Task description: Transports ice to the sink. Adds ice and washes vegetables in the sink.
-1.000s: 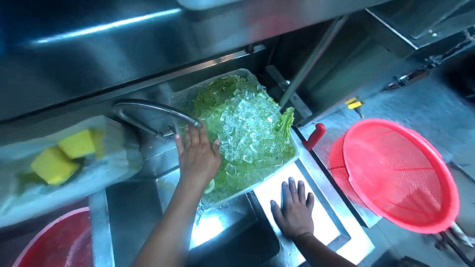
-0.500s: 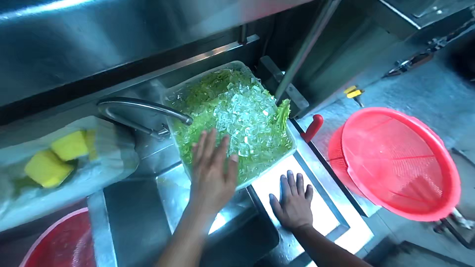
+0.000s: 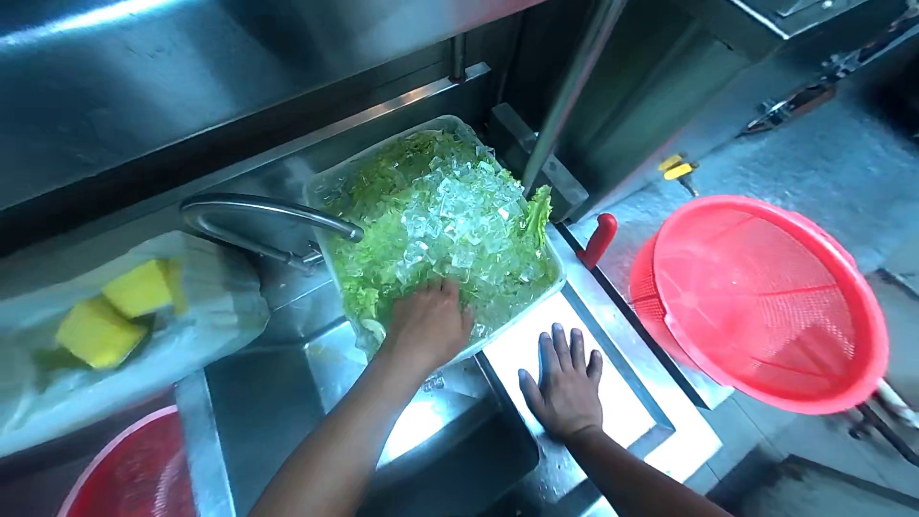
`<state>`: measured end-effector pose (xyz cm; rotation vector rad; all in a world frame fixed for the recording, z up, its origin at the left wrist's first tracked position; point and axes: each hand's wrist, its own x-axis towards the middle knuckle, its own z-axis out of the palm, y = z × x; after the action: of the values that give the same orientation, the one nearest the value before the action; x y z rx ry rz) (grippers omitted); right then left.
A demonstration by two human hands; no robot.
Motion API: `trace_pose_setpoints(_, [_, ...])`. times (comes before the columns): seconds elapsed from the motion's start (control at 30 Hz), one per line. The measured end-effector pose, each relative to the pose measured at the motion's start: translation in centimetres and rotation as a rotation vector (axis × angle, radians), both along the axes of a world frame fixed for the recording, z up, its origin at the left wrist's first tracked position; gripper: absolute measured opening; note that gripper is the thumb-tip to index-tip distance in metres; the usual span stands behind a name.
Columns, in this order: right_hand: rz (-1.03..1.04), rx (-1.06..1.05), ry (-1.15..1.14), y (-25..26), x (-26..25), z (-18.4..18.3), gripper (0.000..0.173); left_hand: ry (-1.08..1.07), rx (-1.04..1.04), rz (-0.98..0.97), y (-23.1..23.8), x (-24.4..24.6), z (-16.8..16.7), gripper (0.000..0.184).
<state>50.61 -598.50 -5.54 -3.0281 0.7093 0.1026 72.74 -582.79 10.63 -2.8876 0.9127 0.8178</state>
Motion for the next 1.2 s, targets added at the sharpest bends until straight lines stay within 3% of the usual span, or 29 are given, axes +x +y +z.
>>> trace_pose_setpoints(0.17, [0.002,0.012,-0.019,0.1,-0.1,-0.1,0.089,0.150,0.069,0.117,-1.6,1.6,0.4,0.055])
trace_pose_setpoints(0.33, [-0.007,0.009,-0.024,-0.1,-0.1,-0.4,0.088,-0.146,-0.101,0.149,-1.5,1.1,-0.7,0.060])
trace_pose_setpoints(0.4, [-0.006,0.013,-0.017,-0.1,-0.3,-0.5,0.088,-0.173,-0.106,0.147,-1.6,1.4,-0.8,0.064])
trace_pose_setpoints(0.53, [-0.008,0.027,-0.018,-0.1,-0.1,-0.4,0.088,-0.026,-0.070,0.231,-2.0,2.9,-0.7,0.080])
trace_pose_setpoints(0.67, [-0.002,0.032,-0.038,-0.2,-0.2,-0.5,0.088,0.134,-0.140,0.365,-2.6,4.0,-0.5,0.081])
trace_pose_setpoints(0.87, [-0.006,0.037,-0.033,-0.2,-0.1,-0.4,0.088,0.190,-0.207,0.428,-2.2,5.4,0.0,0.103])
trace_pose_setpoints(1.03, [-0.002,0.034,-0.005,-0.2,-0.1,-0.3,0.088,0.209,-0.052,0.315,-3.3,5.1,-0.1,0.069])
trace_pose_setpoints(1.2, [0.005,0.030,-0.017,-0.2,-0.2,-0.6,0.088,0.290,-0.013,0.314,-3.3,7.1,0.4,0.056])
